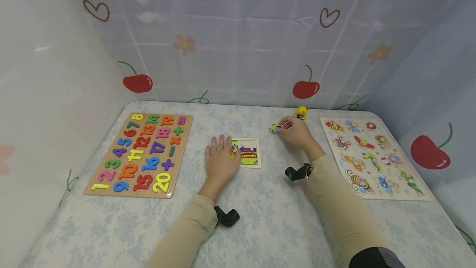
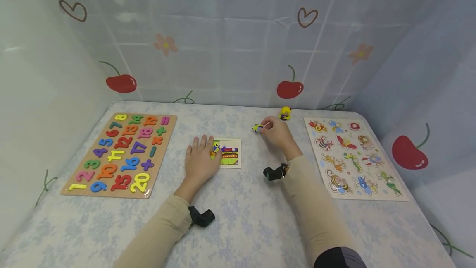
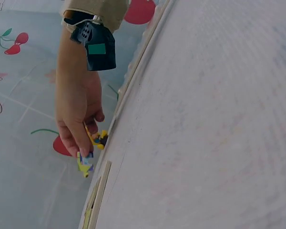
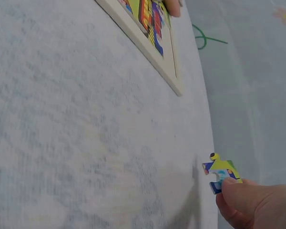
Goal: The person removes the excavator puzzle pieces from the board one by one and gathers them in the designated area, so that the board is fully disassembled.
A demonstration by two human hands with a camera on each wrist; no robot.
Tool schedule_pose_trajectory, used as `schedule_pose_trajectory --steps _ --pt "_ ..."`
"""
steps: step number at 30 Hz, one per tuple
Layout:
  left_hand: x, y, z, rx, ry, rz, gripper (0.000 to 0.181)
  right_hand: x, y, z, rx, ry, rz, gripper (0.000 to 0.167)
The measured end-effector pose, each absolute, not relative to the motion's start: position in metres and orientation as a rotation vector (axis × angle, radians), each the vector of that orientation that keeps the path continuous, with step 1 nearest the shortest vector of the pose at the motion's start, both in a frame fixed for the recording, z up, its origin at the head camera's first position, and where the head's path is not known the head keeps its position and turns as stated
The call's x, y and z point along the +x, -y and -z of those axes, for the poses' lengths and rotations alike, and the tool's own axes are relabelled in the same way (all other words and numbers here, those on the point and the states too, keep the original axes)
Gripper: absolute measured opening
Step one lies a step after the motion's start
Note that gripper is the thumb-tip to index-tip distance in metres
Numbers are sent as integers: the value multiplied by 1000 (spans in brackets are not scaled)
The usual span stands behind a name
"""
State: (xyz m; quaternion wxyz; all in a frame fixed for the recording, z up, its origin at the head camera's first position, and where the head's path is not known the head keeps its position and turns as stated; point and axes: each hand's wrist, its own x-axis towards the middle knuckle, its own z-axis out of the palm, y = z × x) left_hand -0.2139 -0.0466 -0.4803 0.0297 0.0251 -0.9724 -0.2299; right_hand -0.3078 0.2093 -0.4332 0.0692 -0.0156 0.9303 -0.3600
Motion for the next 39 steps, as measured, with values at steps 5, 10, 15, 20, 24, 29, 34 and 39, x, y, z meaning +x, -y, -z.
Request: schedule_pose_trajectory --steps 5,10,15,20,24,29,34,39 --pt "-213 46 481 77 2998 719 67 -310 -223 433 -20 -2832 994 24" --pt "-211 45 480 85 3003 714 67 -311 -226 438 -2 -2875 904 24" --pt "-211 44 480 89 3007 710 68 -311 -226 441 3 -2937 823 24" --pt "-211 44 482 84 3005 706 68 -309 -223 440 9 -2986 728 25" --pt "-212 44 482 84 2995 714 71 -307 -219 438 46 -3045 633 27" --pt "-213 44 479 92 2981 730 76 -303 -212 435 52 -3108 613 26" --pt "-213 46 479 102 2992 717 78 -299 -200 435 -74 -3093 691 23" --pt "-213 48 480 99 3000 714 78 -294 -179 433 -147 -3002 756 25"
